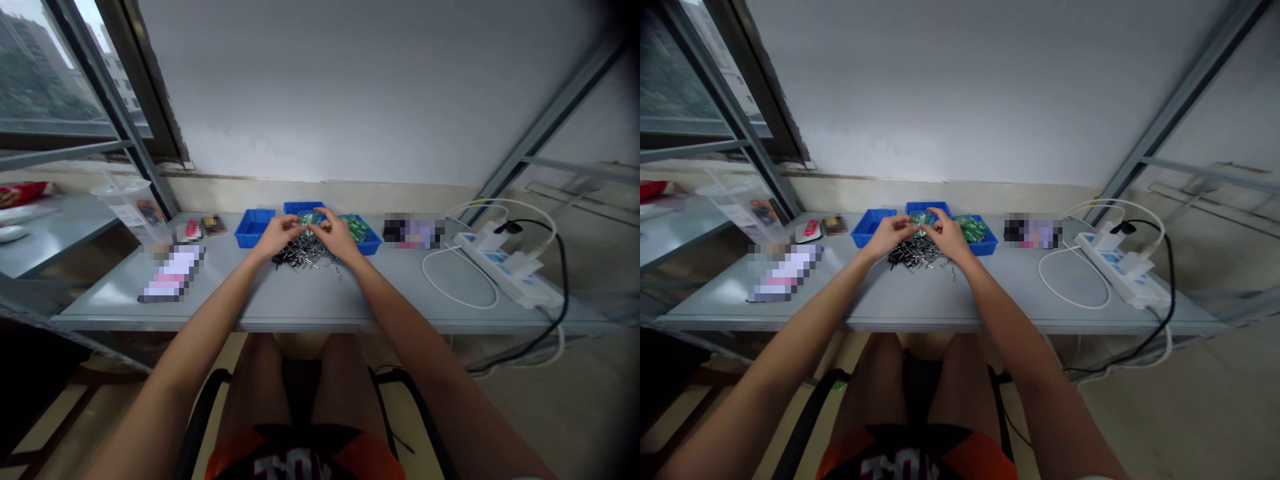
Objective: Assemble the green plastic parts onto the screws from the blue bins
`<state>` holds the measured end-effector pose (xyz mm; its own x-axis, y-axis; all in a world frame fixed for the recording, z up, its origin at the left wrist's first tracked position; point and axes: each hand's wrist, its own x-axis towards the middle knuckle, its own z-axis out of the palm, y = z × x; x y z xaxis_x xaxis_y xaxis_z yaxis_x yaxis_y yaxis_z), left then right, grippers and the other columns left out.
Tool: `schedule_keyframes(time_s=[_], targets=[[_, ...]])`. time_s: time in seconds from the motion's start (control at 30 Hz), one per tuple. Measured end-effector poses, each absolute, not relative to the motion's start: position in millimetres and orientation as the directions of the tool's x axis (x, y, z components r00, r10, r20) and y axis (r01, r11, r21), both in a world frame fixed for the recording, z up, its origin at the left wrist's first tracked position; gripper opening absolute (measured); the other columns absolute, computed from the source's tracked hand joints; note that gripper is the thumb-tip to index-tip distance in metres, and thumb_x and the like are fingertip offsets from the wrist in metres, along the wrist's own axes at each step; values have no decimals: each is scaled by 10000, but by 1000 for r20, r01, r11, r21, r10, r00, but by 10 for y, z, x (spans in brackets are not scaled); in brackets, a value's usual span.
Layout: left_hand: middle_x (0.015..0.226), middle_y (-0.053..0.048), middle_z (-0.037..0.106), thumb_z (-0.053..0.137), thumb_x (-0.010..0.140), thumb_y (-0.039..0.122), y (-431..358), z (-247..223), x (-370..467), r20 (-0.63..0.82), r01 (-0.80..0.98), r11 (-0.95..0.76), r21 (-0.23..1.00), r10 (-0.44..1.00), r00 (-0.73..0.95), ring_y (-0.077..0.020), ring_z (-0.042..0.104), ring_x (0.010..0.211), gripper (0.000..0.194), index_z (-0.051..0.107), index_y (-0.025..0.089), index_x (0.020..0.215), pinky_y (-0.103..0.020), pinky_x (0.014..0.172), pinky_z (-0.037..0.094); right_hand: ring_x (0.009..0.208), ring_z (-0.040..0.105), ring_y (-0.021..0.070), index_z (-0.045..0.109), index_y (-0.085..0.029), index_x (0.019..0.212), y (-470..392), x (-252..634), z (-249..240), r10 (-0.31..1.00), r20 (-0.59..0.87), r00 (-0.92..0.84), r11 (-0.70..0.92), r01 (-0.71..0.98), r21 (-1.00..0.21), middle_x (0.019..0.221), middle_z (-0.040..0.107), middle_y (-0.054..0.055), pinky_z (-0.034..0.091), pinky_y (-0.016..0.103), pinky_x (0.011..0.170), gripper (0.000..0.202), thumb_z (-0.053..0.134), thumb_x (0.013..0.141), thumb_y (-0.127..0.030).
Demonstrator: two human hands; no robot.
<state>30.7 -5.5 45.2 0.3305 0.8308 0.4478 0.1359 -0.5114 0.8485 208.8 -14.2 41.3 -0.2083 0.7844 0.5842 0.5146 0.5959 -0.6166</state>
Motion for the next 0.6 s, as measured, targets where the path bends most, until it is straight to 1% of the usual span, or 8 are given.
schedule_keyframes(time_s=[0.23,0.43,0.6], targets=[[598,11,478,639,746,302,-61,451,306,464,142,-528,837,823,328,-80,435,543,182,559,139,743,-218,520,365,545,516,147,466,-243,1210,-153,2089,422,793,573,-209,582,538,-609,565,515,-43,433,303,597,390,534,845,-362],[581,21,454,636,753,311,-57,453,306,470,170,-539,825,821,323,-77,424,533,197,547,138,722,-218,511,346,540,511,142,472,-243,1208,-154,2089,422,787,580,-209,590,530,-609,562,521,-44,429,299,599,391,541,839,-351],[573,26,455,634,753,321,-42,433,303,473,178,-543,820,820,323,-79,427,527,202,543,145,718,-221,511,355,526,501,136,478,-243,1197,-152,2089,425,784,582,-215,595,528,-606,550,506,-50,418,294,585,377,538,839,-345]])
